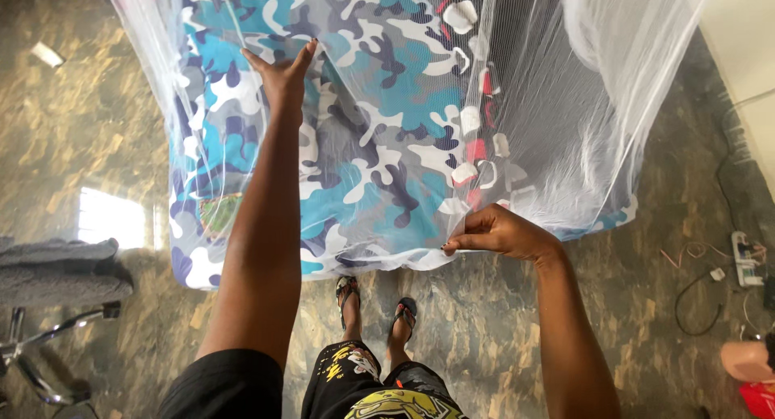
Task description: The person tucks a mosquito net under a mattress by hand, then folds a blanket on an office chair.
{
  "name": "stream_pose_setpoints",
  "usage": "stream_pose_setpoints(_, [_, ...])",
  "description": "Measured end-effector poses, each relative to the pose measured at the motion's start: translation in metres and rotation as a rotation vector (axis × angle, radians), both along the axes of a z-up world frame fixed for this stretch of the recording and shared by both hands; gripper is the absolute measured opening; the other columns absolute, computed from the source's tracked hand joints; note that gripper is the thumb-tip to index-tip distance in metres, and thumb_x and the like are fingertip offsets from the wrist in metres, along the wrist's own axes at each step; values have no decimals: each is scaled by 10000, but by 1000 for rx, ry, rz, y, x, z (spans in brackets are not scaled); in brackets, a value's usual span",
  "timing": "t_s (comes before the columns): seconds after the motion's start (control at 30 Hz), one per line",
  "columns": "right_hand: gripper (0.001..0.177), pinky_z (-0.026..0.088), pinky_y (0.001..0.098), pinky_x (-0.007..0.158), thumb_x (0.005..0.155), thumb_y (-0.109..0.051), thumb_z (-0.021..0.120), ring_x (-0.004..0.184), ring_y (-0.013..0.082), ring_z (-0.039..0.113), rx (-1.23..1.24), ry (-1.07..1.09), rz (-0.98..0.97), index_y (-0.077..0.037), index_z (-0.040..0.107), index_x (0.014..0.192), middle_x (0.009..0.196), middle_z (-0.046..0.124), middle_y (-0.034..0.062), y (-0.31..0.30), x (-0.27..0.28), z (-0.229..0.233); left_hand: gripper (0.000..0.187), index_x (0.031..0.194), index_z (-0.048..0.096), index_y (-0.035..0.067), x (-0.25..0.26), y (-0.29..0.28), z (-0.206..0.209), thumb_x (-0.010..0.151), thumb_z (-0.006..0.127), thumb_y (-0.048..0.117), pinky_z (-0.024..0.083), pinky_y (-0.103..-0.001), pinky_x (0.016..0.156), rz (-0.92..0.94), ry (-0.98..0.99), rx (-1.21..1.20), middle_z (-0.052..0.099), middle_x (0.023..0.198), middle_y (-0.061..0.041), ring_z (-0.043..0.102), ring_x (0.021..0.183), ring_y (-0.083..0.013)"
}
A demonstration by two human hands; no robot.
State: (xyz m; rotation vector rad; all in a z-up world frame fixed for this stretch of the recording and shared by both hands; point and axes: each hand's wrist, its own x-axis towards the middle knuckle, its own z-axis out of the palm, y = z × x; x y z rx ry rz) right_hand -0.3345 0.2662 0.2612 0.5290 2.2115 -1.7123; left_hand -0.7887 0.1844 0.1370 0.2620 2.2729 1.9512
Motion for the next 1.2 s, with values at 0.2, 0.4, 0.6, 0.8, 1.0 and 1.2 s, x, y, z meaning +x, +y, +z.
stream_pose_setpoints(0.2, [263,565,292,814,883,-306,765,861,106,742,16,30,-8,-69,848,962,896,840,43,-7,-14,-15,1147,1691,208,41,-2,15,7,833,742,586,464,-449,1165,-378,-202,48,649,1451,-319,615,1370,-410])
stream_pose_setpoints(0.4, [290,583,280,813,921,-342,721,876,73,737,60,103,-316,-82,803,1020,949,814,24,-14,-53,-70,982,1687,108,150,2,29,24,931,541,603,298,-415,1048,-547,-232,391,186,1713,-110,263,1489,-219])
stream_pose_setpoints(0.6, [243,604,256,789,910,-280,753,838,70,747,178,240,-378,-64,793,1013,937,804,28,-21,-92,-108,509,1269,586,-26,15,58,3,960,769,335,596,-310,862,-710,208,108,776,1080,-133,757,929,-178])
stream_pose_setpoints(0.8, [332,540,303,691,976,-343,722,751,146,665,408,177,-570,-18,789,998,839,772,107,14,-88,-132,492,679,576,39,-41,-2,17,1031,733,345,306,-390,437,-197,453,-291,529,550,-36,401,468,-148])
stream_pose_setpoints(1.0, [388,628,267,723,991,-358,655,839,127,761,248,270,-763,-12,744,1142,968,778,60,59,-39,-137,177,965,758,86,-82,-97,41,1090,726,208,425,-303,528,-120,402,146,633,665,-2,566,582,-87])
stream_pose_setpoints(1.2, [354,604,288,651,941,-310,706,767,164,751,193,182,-913,8,748,1091,920,771,92,84,-8,-144,431,757,620,-13,-70,-132,23,1110,727,211,434,-363,518,-63,702,-266,638,736,-97,576,605,-167])
